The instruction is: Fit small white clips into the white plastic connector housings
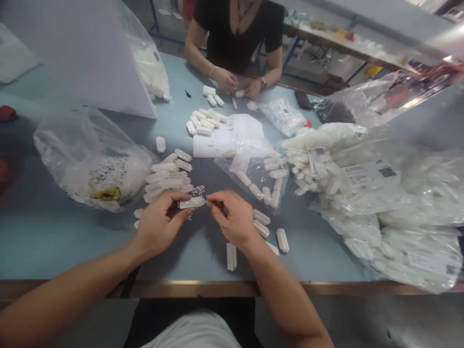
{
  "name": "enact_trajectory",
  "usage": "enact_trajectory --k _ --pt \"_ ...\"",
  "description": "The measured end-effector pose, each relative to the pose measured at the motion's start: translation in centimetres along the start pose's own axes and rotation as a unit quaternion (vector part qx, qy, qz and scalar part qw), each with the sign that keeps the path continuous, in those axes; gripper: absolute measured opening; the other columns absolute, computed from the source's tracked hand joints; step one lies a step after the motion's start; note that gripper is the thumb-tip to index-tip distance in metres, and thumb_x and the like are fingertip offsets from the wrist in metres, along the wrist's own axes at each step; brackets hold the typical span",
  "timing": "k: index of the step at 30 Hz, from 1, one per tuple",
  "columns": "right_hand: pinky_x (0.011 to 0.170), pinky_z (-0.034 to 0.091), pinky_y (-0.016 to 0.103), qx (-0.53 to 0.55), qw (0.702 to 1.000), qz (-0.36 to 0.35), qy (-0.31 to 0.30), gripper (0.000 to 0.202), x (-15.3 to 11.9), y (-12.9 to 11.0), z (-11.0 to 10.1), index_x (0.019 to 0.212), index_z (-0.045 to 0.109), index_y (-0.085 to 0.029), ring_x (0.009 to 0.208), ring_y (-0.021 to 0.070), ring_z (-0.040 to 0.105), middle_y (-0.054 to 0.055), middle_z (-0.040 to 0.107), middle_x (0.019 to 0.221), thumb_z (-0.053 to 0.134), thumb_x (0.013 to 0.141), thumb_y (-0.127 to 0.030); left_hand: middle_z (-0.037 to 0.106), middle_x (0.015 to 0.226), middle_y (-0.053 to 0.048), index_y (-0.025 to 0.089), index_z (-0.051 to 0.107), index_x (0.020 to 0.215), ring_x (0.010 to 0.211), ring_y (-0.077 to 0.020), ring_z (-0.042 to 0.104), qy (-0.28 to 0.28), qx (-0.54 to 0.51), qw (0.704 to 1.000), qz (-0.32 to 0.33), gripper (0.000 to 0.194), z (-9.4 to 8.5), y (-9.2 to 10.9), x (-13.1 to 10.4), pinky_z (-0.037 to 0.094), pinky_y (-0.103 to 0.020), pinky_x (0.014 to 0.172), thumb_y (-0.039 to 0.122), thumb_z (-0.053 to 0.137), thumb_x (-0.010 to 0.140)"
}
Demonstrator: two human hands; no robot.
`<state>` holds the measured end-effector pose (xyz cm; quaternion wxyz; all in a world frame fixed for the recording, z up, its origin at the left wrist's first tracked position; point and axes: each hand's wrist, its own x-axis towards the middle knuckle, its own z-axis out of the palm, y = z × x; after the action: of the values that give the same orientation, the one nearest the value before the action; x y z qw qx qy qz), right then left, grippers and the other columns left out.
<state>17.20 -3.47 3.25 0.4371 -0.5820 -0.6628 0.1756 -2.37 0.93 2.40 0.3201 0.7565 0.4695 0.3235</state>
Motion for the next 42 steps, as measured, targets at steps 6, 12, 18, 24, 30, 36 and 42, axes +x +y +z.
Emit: enact_trajectory --k 6,12,18,24,30,36,42 --pt "0.068 0.052 0.025 0.080 0.996 0.027 -0.018 0.010 -0.1 -0.1 0.9 0.089 0.078 -0.025 0.074 0.0127 0.063 0.002 0.069 0.090 0.073 0.084 -0.018 0.069 0.091 -0.001 0.020 0.066 0.102 0.080 -0.0181 0.064 -0.004 0.037 0.997 0.064 0.013 0.1 0.1 -0.3 0.053 -0.030 0.074 0.026 0.063 0.090" --pt "0.068 0.052 0.025 0.109 0.992 0.065 -0.028 0.008 -0.1 0.2 1.3 0.086 0.079 -0.027 0.071 0.0117 0.059 0.001 0.065 0.087 0.076 0.082 -0.021 0.068 0.090 -0.001 0.020 0.064 0.101 0.083 -0.0176 0.064 0.005 0.050 0.994 0.099 0.011 0.1 0.2 -0.4 0.052 -0.028 0.076 0.019 0.064 0.090" --pt "0.070 0.053 0.026 0.065 0.997 0.041 -0.027 0.011 -0.3 0.3 1.1 0.087 0.079 -0.027 0.073 0.0130 0.060 0.002 0.066 0.088 0.072 0.083 -0.021 0.068 0.092 -0.002 0.018 0.063 0.102 0.086 -0.0180 0.064 0.006 0.062 0.991 0.121 0.013 0.2 -0.1 -0.4 0.053 -0.028 0.079 0.015 0.063 0.090" --pt "0.070 0.051 0.025 0.039 0.998 0.004 -0.041 0.016 -0.3 0.4 0.9 0.088 0.078 -0.026 0.075 0.0131 0.061 0.002 0.066 0.089 0.067 0.084 -0.015 0.069 0.093 -0.003 0.018 0.064 0.103 0.090 -0.0187 0.065 0.007 0.068 0.989 0.135 0.014 0.4 -0.2 -0.6 0.054 -0.028 0.080 0.013 0.063 0.090" --pt "0.074 0.050 0.027 0.093 0.990 0.059 -0.084 0.013 0.2 0.4 0.4 0.081 0.075 -0.025 0.078 0.0137 0.060 0.000 0.063 0.086 0.069 0.079 -0.013 0.070 0.094 -0.004 0.018 0.065 0.102 0.090 -0.0181 0.067 -0.002 0.075 0.984 0.164 0.015 0.5 -0.4 -0.7 0.054 -0.027 0.080 0.010 0.058 0.091" --pt "0.074 0.051 0.029 0.250 0.930 0.210 -0.167 0.022 0.8 0.6 0.2 0.094 0.068 -0.021 0.079 0.0148 0.061 0.000 0.067 0.088 0.078 0.074 -0.026 0.072 0.096 -0.004 0.019 0.065 0.106 0.092 -0.0166 0.068 -0.013 0.067 0.973 0.221 0.014 0.5 -0.6 -0.7 0.054 -0.025 0.082 0.014 0.057 0.094" --pt "0.081 0.053 0.032 0.294 0.917 0.231 -0.141 0.034 1.1 1.1 0.0 0.105 0.068 -0.022 0.089 0.0176 0.065 0.003 0.070 0.097 0.080 0.075 -0.034 0.071 0.091 -0.002 0.021 0.067 0.102 0.082 -0.0170 0.068 0.000 0.043 0.991 0.131 0.011 0.0 -0.3 -0.1 0.055 -0.027 0.073 0.024 0.064 0.092"
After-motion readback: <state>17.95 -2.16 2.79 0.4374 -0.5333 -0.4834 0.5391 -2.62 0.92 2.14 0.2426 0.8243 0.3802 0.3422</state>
